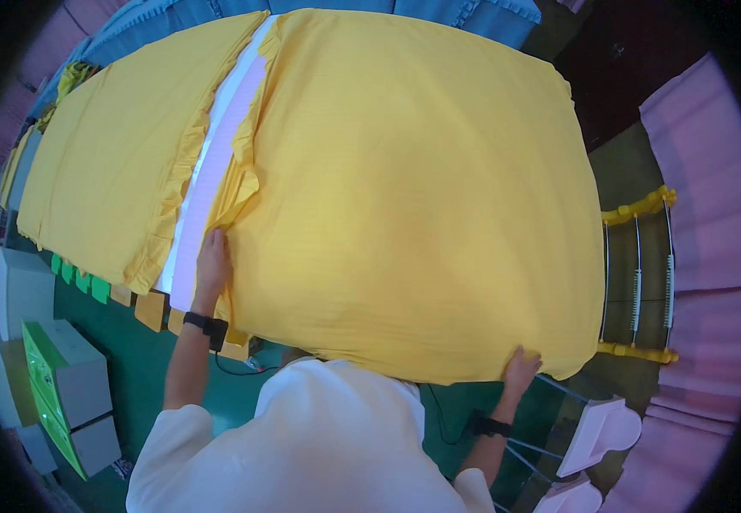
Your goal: Smoothing out yellow blankets on low beds/cabinets and then picking up a white plastic baby tub.
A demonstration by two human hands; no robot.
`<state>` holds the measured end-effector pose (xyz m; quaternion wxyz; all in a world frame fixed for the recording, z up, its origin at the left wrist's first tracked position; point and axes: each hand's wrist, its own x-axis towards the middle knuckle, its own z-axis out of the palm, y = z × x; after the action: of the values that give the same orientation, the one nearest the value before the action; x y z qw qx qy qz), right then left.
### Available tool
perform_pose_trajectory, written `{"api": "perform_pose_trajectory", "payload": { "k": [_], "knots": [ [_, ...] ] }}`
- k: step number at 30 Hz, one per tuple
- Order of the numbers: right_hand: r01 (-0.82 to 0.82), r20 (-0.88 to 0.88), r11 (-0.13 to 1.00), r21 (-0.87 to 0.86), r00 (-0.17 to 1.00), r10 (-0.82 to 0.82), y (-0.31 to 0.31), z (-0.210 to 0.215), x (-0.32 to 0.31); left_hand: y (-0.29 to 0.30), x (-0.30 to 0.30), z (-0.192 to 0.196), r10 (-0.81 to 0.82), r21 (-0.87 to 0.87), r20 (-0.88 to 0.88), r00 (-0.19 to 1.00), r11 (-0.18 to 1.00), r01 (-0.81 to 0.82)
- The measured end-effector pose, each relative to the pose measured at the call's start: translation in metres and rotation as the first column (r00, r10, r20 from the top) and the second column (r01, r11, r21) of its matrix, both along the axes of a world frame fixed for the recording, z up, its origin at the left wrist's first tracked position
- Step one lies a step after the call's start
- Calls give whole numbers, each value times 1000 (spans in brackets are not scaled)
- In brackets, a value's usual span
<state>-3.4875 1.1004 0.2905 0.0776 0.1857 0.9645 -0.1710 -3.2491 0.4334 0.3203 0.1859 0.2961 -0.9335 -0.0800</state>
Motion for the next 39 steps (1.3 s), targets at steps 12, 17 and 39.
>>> {"api": "perform_pose_trajectory", "payload": {
  "k": [12, 17, 39],
  "knots": [
    [297, 170, 946, -132, 947, -273, -79, 10, 20, -155, 130, -31, 182, 0, 47, 982, 983, -182],
    [190, 156, 981, -45, 971, -181, -80, 6, 32, -113, 141, 29, 415, 240, 182, 891, 860, -450],
    [447, 57, 715, -537, 865, -498, -59, -34, 81, -64, 202, -4, 421, -181, 31, 907, 894, -409]
  ]
}}
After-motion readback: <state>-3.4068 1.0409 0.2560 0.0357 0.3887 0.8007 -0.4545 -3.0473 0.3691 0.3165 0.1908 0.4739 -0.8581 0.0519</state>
